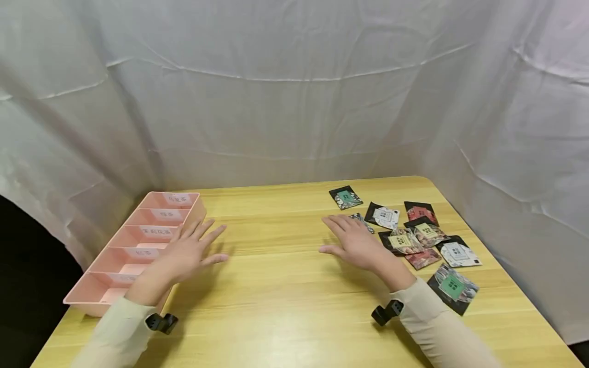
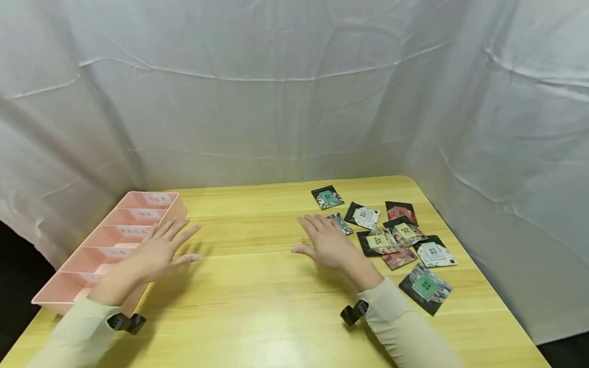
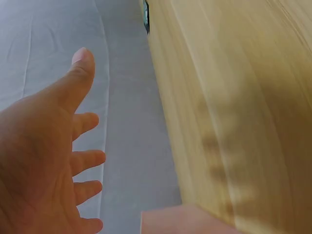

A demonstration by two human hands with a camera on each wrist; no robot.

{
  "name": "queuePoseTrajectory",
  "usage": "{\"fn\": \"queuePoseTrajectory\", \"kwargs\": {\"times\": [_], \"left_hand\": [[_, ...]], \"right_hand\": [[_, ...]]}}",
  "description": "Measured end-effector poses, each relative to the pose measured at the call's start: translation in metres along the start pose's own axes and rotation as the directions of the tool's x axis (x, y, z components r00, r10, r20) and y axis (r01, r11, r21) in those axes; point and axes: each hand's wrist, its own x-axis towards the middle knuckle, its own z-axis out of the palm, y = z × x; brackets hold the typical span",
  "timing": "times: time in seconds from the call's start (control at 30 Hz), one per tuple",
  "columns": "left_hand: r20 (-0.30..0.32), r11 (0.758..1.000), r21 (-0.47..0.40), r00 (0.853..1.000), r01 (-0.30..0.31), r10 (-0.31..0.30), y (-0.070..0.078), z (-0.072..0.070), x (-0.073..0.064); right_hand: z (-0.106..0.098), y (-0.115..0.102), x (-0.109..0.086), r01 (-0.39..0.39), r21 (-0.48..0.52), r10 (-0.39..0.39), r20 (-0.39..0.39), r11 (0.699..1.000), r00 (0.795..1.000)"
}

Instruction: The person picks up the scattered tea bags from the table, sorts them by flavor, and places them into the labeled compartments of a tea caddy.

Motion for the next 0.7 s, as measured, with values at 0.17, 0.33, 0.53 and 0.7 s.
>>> {"fn": "queuePoseTrajectory", "kwargs": {"times": [0.17, 0.33, 0.53, 0.7], "left_hand": [[-0.020, 1.000, -0.020, 1.000, 0.013, -0.013, -0.012, -0.012, -0.014], [-0.038, 0.999, -0.050, 0.999, 0.014, -0.016, -0.028, -0.019, -0.027], [-0.086, 0.997, -0.070, 0.996, 0.032, -0.038, -0.055, -0.022, -0.044], [-0.104, 0.994, -0.054, 0.990, 0.090, -0.095, -0.076, -0.025, -0.055]], "right_hand": [[0.004, -0.019, 0.013, 0.041, 0.017, -0.041, 0.013, 0.999, 0.999], [0.011, -0.036, 0.024, 0.094, 0.011, -0.094, 0.020, 0.996, 0.995], [0.020, -0.056, 0.038, 0.158, 0.016, -0.159, 0.012, 0.987, 0.987], [0.023, -0.072, 0.050, 0.192, 0.003, -0.192, 0.023, 0.981, 0.981]]}}
